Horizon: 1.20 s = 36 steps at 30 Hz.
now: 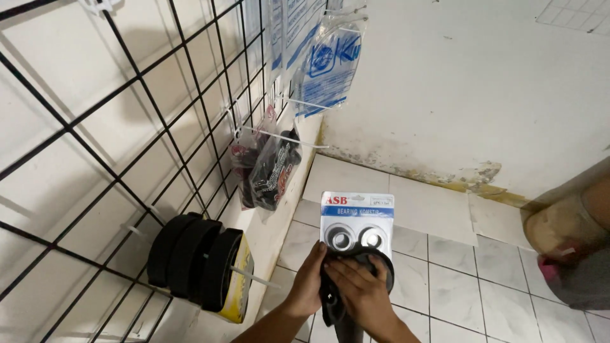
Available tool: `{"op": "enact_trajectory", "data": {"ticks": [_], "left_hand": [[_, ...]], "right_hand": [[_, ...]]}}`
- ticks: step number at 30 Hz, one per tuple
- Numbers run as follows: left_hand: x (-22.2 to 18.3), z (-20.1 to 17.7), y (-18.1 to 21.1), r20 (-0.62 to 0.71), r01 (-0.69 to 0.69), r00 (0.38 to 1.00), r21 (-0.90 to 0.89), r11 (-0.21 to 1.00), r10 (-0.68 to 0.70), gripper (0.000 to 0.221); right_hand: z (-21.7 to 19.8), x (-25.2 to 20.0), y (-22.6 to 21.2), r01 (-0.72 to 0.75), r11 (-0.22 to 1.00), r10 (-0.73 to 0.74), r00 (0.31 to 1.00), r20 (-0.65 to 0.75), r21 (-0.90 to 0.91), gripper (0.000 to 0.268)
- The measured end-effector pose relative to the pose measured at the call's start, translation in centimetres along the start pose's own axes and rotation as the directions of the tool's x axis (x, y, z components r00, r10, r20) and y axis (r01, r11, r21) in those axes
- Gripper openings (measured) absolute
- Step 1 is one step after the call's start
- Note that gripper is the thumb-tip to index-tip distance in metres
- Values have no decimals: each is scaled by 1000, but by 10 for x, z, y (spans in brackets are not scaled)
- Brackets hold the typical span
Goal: Inspecting and wiping down packaged automotive spare parts hanging on a display grid.
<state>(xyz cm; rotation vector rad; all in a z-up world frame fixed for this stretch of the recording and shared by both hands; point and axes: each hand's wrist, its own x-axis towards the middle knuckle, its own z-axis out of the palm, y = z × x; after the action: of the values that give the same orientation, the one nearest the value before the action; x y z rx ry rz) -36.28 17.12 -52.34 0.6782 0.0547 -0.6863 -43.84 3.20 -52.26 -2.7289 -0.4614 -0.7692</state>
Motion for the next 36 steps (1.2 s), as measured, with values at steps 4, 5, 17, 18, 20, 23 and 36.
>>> {"op": "enact_trajectory", "data": {"ticks": [4, 5, 17, 18, 20, 23, 36], "left_hand": [[-2, -5, 15, -3, 10, 1000, -27, 1000, -10, 50], [-4, -5, 19, 47, 23, 999, -58, 998, -20, 51], [14, -49, 8, -28, 244, 968, -115, 963, -248, 54], [14, -52, 10, 33, 253, 968, -124, 960, -251, 49], [13, -54, 19, 104, 260, 964, -147, 954, -246, 50], [7, -50, 28, 209, 259, 952, -155, 953, -225, 54], [3, -46, 20, -55, 107, 992, -116, 987, -114, 49]], "right_hand": [[-19, 10, 14, -20, 989, 24, 999, -22, 149, 50], [-21, 8, 16, -62, 985, 72, 996, -59, 161, 45], [28, 28, -7, -62, 980, 79, 993, -84, 191, 40], [34, 27, -8, -64, 984, 84, 990, -116, 165, 33], [25, 33, -7, 3, 979, 12, 997, -74, 205, 39], [1, 46, -19, 67, 968, -64, 998, -18, 243, 50], [34, 46, -35, -90, 963, 121, 986, -112, 252, 44]]}}
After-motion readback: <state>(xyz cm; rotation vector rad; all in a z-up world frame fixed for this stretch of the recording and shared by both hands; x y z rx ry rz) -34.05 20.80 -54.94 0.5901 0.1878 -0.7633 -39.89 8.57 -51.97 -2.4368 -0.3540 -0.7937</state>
